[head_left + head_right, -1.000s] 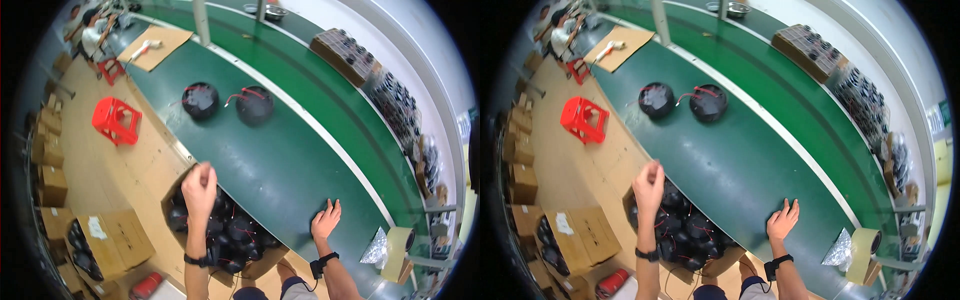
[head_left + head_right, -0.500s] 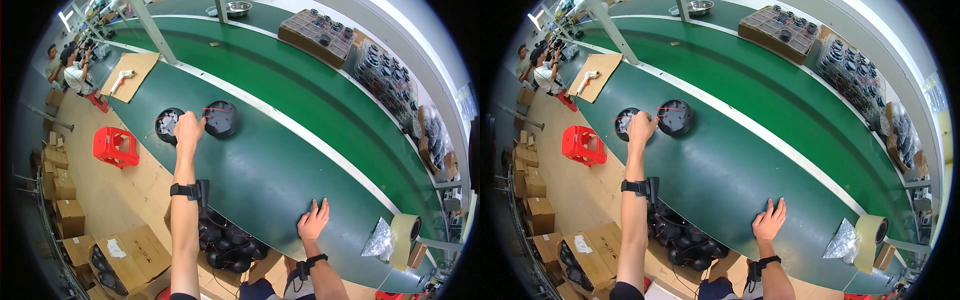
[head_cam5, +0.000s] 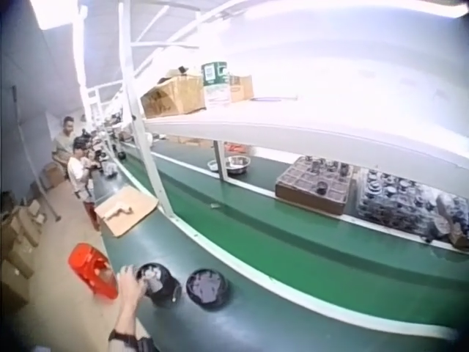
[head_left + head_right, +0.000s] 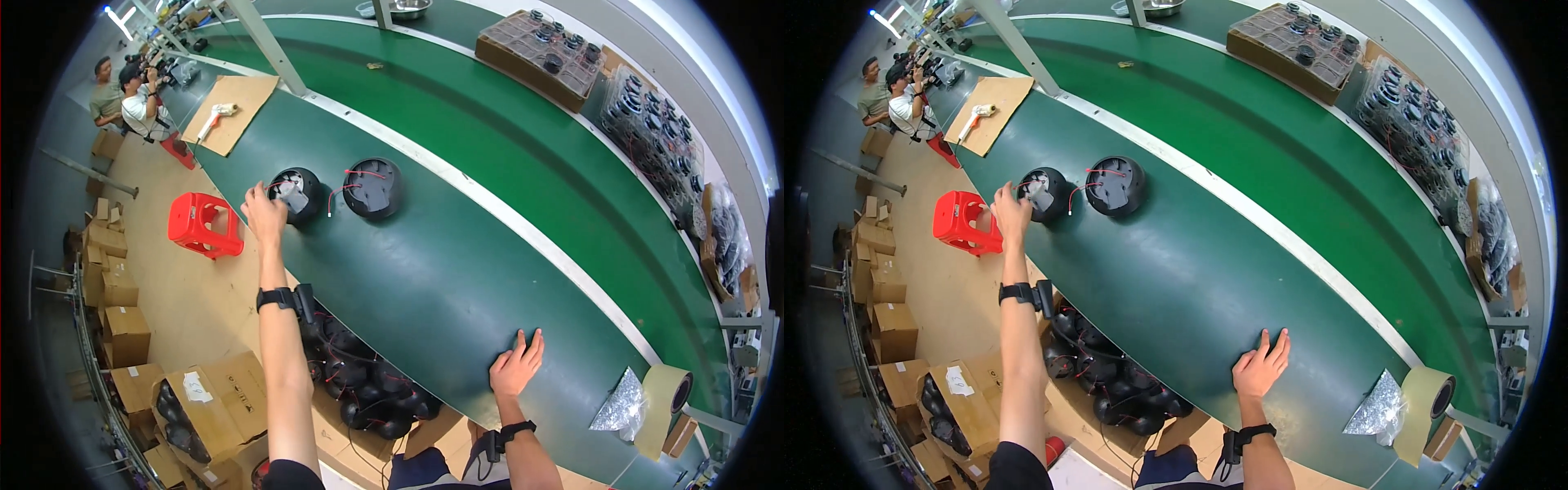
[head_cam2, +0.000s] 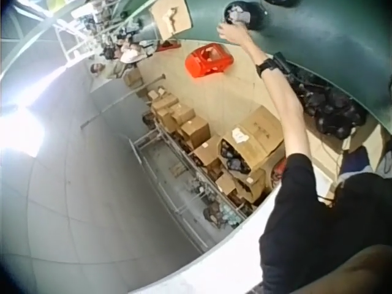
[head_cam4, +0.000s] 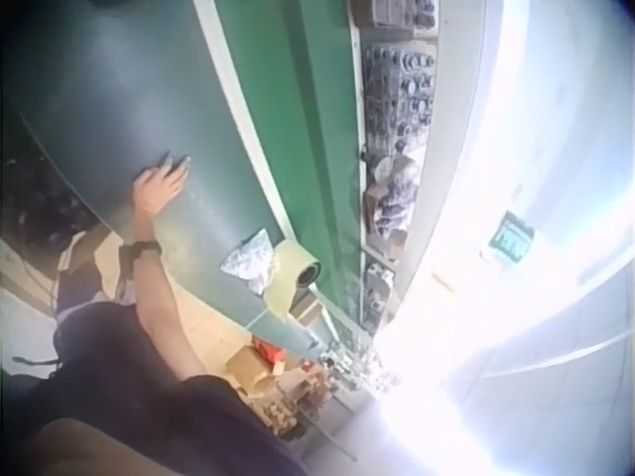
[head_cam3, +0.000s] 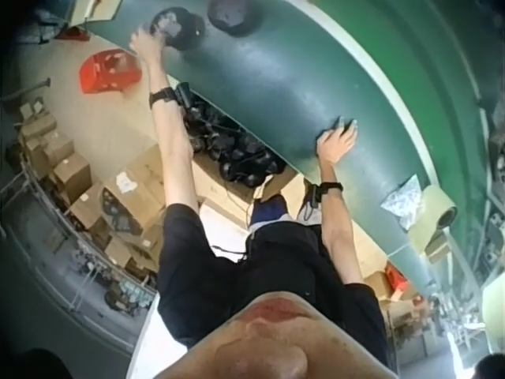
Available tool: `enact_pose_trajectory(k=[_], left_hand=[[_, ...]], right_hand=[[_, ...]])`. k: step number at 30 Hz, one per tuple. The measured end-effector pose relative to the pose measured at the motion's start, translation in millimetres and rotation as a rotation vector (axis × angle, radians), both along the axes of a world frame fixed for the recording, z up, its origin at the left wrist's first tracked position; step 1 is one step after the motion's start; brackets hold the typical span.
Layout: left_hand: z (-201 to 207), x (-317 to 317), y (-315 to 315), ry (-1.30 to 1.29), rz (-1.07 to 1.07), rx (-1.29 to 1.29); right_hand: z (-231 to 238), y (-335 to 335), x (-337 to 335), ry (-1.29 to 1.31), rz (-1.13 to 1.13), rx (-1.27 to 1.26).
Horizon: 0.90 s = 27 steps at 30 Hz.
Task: Apply hot glue to secure wires inside plastic housings and organize finished parts on an assembly line.
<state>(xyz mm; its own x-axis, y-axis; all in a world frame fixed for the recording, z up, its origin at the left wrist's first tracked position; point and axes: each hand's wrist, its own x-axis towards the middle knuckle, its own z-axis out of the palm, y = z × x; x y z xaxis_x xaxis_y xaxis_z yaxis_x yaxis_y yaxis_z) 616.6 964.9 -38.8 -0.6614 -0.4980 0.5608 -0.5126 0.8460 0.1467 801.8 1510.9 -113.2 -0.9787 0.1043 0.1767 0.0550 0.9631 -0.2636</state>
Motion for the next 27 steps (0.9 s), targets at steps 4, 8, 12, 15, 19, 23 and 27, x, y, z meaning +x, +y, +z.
enact_pose_trajectory(k=[4, 8, 12, 15, 19, 23, 27], left_hand=[[-4, 4, -24, -0.337, -0.024, 0.241], [17, 3, -18, -0.362, -0.023, 0.299], [40, 0, 2, -0.457, -0.006, 0.422], [46, 8, 0, -0.395, -0.037, 0.232], [51, -6, 6, -0.338, -0.462, 0.154], [48, -56, 123, -0.429, -0.930, 0.472], [14, -83, 131, -0.435, -1.036, 0.208]], right_hand=[[-1, 4, -3, 0.000, -0.006, 0.024], [0, 8, -5, 0.015, 0.005, 0.041], [-2, 10, -4, 0.011, -0.002, 0.045], [0, 6, -1, 0.003, 0.001, 0.034], [0, 0, 2, -0.014, -0.002, 0.029], [-2, 17, 1, -0.005, -0.047, 0.046], [1, 1, 0, -0.106, -0.036, -0.054]])
